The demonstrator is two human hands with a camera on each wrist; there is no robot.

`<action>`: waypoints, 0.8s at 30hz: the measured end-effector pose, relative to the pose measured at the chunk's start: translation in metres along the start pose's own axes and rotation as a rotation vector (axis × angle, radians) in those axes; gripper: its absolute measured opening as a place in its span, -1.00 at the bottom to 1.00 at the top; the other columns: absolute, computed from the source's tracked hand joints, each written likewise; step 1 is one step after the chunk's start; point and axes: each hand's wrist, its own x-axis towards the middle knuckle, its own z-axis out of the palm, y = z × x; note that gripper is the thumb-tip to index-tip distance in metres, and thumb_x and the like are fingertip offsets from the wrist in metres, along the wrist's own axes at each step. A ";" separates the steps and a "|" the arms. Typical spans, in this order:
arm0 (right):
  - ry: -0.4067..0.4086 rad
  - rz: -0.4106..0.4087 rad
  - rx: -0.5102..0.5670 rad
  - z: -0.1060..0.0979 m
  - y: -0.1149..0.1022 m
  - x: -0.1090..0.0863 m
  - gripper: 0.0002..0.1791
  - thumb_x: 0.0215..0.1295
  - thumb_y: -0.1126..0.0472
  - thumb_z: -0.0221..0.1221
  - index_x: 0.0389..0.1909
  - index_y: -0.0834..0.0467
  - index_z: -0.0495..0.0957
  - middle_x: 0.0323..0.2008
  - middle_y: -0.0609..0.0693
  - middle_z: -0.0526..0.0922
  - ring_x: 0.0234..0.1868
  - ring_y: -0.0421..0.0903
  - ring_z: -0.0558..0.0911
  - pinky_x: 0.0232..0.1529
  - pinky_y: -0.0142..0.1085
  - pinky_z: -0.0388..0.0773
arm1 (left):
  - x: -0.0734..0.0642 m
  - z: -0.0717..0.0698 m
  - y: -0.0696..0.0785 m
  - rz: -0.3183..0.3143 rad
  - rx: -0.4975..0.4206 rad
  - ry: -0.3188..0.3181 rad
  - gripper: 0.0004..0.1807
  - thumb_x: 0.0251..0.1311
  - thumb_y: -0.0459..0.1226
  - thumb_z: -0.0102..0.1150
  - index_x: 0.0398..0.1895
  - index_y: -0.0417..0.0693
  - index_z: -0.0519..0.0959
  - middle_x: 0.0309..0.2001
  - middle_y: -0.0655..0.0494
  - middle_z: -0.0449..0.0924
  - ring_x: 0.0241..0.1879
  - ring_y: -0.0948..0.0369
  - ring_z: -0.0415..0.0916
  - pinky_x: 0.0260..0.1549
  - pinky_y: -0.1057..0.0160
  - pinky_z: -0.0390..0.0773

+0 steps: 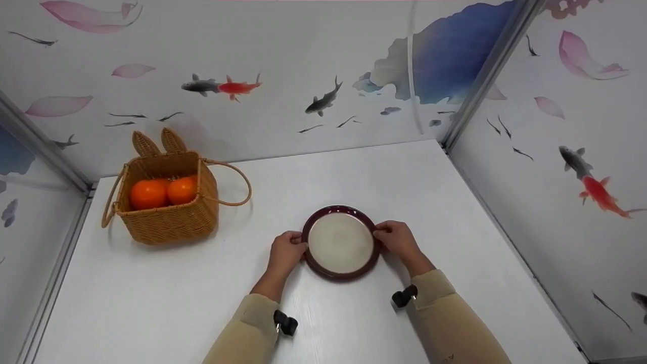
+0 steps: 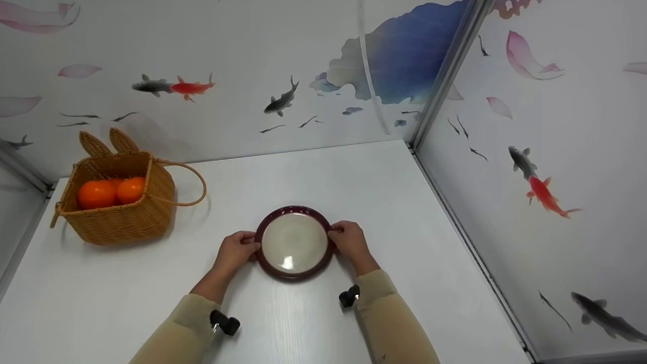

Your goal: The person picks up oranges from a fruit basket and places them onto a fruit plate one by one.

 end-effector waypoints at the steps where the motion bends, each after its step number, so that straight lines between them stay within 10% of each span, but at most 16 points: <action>1: -0.002 0.007 0.003 -0.001 0.000 0.000 -0.77 0.40 0.30 0.23 -0.03 0.34 0.68 -0.26 0.12 0.71 -0.41 -0.15 0.61 -0.38 -0.35 0.58 | 0.000 0.001 0.000 0.002 -0.002 0.001 -0.63 0.26 -0.40 0.25 0.13 -0.34 0.62 -0.11 -0.14 0.71 -0.28 0.19 0.65 -0.31 0.32 0.70; 24: 0.025 0.016 -0.033 -0.012 0.007 0.002 -0.76 0.44 0.27 0.21 0.00 0.32 0.68 -0.24 0.12 0.72 -0.40 -0.16 0.61 -0.38 -0.36 0.58 | 0.003 0.015 0.008 0.008 -0.021 -0.028 -0.65 0.29 -0.42 0.22 0.12 -0.35 0.61 -0.12 -0.16 0.70 -0.33 0.18 0.64 -0.35 0.31 0.69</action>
